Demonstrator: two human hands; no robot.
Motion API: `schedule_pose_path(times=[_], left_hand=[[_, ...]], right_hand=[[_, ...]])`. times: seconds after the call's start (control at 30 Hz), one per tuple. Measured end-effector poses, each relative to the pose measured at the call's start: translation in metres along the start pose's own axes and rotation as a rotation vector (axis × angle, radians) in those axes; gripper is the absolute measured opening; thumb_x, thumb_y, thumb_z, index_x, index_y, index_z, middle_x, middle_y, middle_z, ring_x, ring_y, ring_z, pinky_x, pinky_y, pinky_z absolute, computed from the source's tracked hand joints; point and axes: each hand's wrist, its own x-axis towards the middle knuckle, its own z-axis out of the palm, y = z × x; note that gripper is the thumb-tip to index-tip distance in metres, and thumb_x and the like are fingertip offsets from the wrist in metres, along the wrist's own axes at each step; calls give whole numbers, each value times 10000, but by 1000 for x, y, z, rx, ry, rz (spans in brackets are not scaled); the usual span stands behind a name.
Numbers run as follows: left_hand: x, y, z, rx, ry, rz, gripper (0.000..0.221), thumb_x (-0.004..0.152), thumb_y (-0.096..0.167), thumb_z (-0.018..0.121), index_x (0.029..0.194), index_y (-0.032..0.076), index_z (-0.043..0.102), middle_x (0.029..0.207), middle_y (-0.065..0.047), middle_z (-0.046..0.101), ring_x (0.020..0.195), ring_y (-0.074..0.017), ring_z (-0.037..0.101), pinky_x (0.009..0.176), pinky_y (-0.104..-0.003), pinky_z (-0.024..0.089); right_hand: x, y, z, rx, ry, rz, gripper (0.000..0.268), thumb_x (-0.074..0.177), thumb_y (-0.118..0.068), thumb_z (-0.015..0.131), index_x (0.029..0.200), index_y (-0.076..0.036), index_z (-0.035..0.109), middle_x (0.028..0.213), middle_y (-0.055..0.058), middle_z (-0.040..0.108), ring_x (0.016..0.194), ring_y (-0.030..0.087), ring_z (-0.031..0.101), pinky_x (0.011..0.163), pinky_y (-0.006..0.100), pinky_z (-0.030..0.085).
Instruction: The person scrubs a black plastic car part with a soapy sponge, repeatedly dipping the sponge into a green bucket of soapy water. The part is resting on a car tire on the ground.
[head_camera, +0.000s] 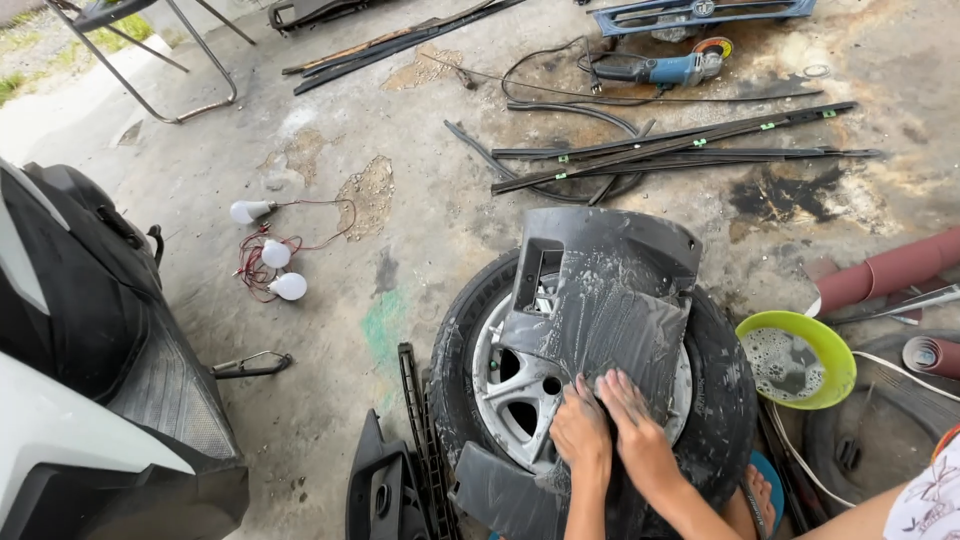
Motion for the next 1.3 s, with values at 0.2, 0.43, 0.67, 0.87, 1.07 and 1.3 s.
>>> schedule_pose_path(times=[0.2,0.43,0.67,0.87,1.07,1.3], left_hand=[[12,3,21,76,126,28,488,1081,470,414,826,119,639,563,-161,660,543,-405,685,487,-523,533],[25,21,9,-9,-53,-27,528,1086,511,361,956,88,649,707,-200,717,681,-428,715,641,-542,552],[52,37,37,38,100,46,535,1062,512,448,823,94,679,669,-194,720,663,-371,762,601,-480,612],[50,35,51,62,135,55,564,1069,514,397,795,101,664,634,-214,702,640,-404,753,585,-514,602],[43,37,43,92,166,72,504,1060,455,443,784,99,670,635,-201,708,618,-383,754,565,-489,608],[43,32,44,53,111,60,498,1066,422,413,797,92,673,636,-217,707,624,-395,753,571,-520,607]], right_hand=[[101,45,-13,93,187,221,561,894,149,476,1435,10,427,1500,198,399,1421,287,343,1148,386,354],[50,25,-12,22,28,132,653,883,100,487,1496,-44,313,1561,166,301,1455,280,270,1167,402,312],[85,54,-6,-106,137,142,571,884,112,532,1428,-62,512,1437,169,504,1360,301,438,1091,431,390],[57,46,-3,-254,49,99,665,817,97,542,1445,-114,475,1481,148,464,1387,285,416,1087,409,404],[113,75,-12,-156,122,118,673,813,164,505,1458,-17,449,1480,247,430,1384,368,390,1100,481,368],[49,43,-14,-162,-38,54,663,789,103,477,1404,-142,515,1461,123,496,1354,296,452,1051,418,437]])
